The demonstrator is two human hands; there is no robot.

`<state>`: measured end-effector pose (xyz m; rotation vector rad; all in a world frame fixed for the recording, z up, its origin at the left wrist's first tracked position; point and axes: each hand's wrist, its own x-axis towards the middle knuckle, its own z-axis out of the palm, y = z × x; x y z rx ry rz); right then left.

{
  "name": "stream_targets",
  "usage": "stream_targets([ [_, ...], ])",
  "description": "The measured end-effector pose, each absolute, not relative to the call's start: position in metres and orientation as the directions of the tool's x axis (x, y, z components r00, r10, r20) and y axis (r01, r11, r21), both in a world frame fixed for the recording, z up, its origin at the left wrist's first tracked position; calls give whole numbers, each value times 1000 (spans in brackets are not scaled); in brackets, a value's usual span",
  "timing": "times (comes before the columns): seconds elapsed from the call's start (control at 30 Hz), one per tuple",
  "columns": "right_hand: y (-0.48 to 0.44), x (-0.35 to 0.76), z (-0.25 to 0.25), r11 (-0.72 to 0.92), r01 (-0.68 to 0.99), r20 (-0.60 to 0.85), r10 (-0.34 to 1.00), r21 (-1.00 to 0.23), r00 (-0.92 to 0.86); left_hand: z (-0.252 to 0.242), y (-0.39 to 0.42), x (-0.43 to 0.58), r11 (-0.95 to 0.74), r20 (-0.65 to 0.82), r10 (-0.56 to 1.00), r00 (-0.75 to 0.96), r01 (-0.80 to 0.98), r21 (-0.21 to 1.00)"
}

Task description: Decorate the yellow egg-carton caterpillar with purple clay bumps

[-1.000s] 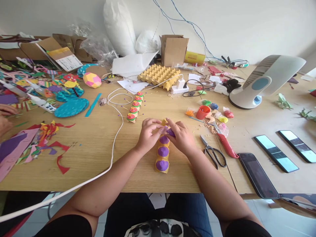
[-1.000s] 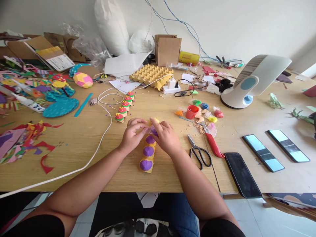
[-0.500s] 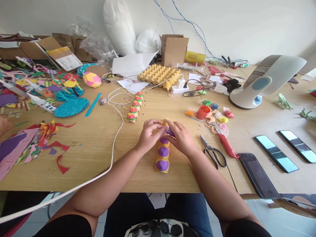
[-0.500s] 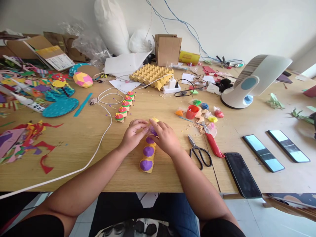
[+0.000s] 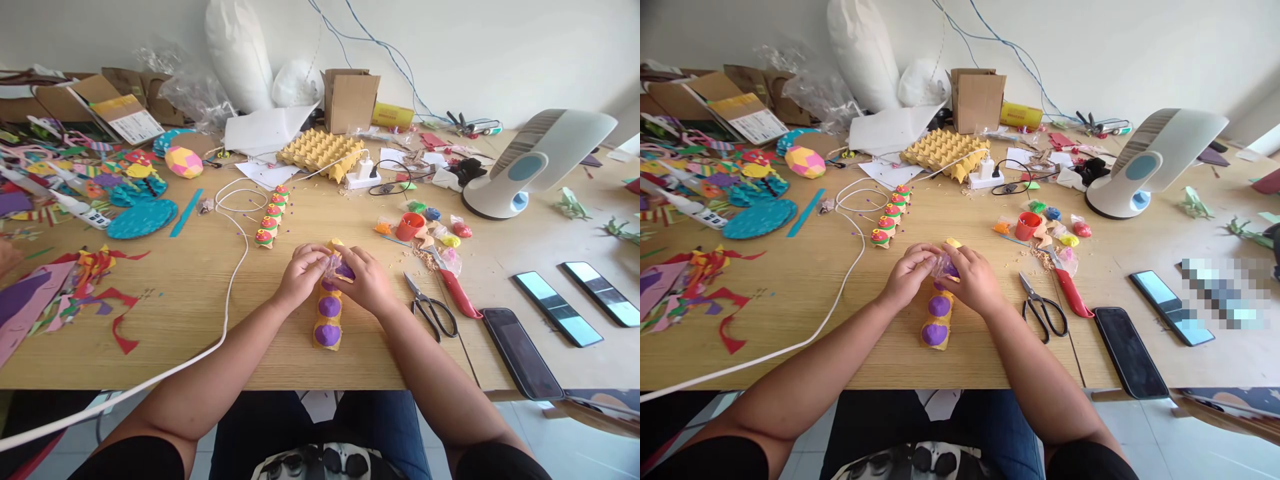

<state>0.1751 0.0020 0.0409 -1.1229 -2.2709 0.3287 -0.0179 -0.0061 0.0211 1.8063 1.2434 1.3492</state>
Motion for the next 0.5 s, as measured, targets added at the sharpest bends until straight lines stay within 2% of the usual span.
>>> stream_targets([
  [0.23, 3, 176, 41, 645, 624, 393, 764, -441, -512, 20, -4, -18, -359, 350, 933, 87, 303, 883],
  [0.5, 6, 176, 37, 670, 598, 418, 742, -440, -524, 18, -5, -17, -372, 397, 918, 10, 370, 851],
])
